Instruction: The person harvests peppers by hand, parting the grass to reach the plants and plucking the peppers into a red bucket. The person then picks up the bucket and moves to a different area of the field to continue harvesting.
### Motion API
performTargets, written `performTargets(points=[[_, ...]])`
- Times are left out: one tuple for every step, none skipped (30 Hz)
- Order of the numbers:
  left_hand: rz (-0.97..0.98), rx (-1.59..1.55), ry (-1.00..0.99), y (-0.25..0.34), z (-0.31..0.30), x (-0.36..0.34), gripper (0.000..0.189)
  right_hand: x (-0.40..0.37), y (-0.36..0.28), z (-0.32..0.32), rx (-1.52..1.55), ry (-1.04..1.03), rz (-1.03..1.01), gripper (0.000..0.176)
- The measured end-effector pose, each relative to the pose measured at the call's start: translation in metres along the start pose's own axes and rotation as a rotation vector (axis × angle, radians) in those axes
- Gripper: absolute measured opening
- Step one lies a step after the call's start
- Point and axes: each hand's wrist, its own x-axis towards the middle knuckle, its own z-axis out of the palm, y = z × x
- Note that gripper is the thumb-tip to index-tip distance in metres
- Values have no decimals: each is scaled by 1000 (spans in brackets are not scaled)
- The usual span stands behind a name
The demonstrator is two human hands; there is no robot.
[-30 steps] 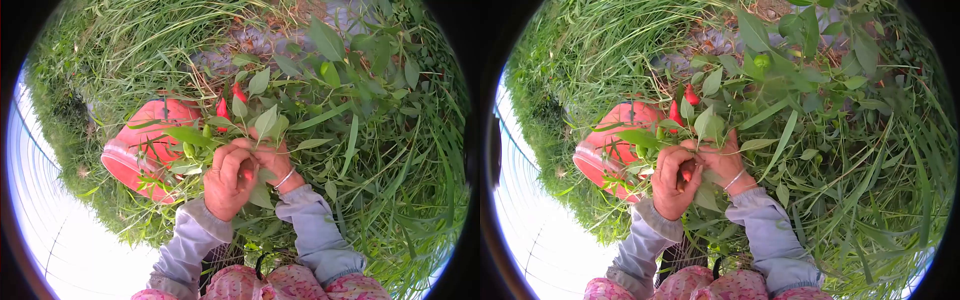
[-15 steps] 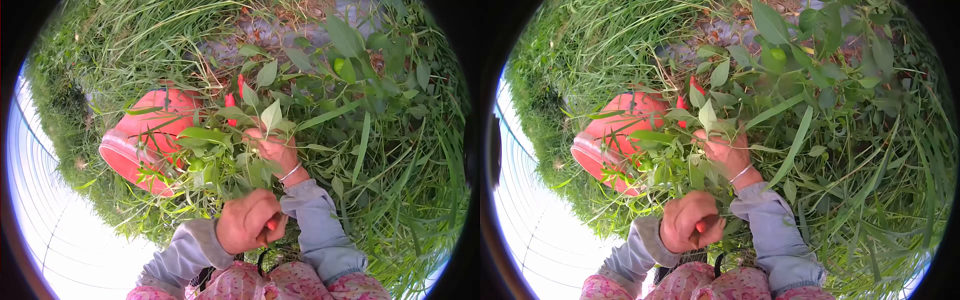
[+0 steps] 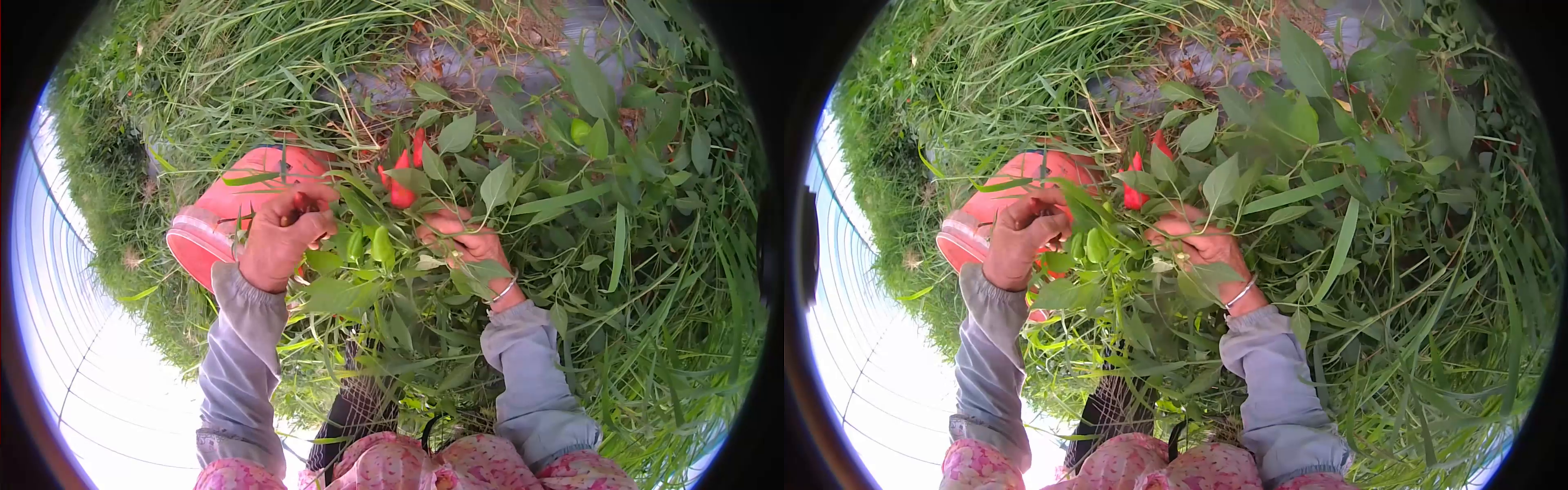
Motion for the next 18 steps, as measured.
performTargets(points=[[-21, -73, -82, -17, 5, 10, 21, -2, 0, 0, 14, 1, 45, 25], [-40, -146, -166, -31, 12, 19, 22, -3, -1, -1, 26, 4, 90, 24], [-63, -190, -195, -37, 21, 24, 21, -2, -5, 0, -61, 2, 88, 23], [-83, -233, -226, -41, 30, 28, 21, -2, -5, 1, -70, 8, 55, 23], [-100, -275, -258, -41, 35, 32, 21, -3, -5, 2, -81, 15, 19, 23], [-119, -152, -283, -40, 37, 35, 21, -3, -4, 1, -96, 22, -20, 24], [-136, -29, -303, -38, 38, 35, 21, -4, 1, 0, -109, 15, -17, 25], [-155, 93, -316, -38, 39, 32, 21, -5, 1, -2, -139, -6, -1, 26], [70, 253, -261, -38, 42, 28, 21, -4, -1, -4, -168, -27, 15, 27], [296, 411, -198, -38, 44, 21, 20, -4, -3, -4, -196, -49, 29, 28], [520, 567, -124, -38, 47, 13, 21, -3, -9, -3, -163, -22, 55, 31], [746, 720, -44, -38, 51, 7, 21, -2, -11, -4, -149, -17, 50, 32], [739, 688, -10, -31, 56, -2, 22, -3, -11, -4, -133, -10, 48, 34], [729, 656, 20, -22, 62, -15, 23, -4, -11, -4, -115, -1, 50, 35], [717, 623, 46, -17, 68, -23, 25, -4, -11, -4, -136, -63, 27, 42], [705, 599, 39, -18, 76, -28, 26, -4, -11, -4, -116, -87, 32, 45], [693, 574, 33, -18, 84, -31, 28, -4, -11, -2, -97, -111, 38, 48], [683, 549, 25, -18, 90, -32, 30, -3, -11, 0, -79, -135, 42, 51]])
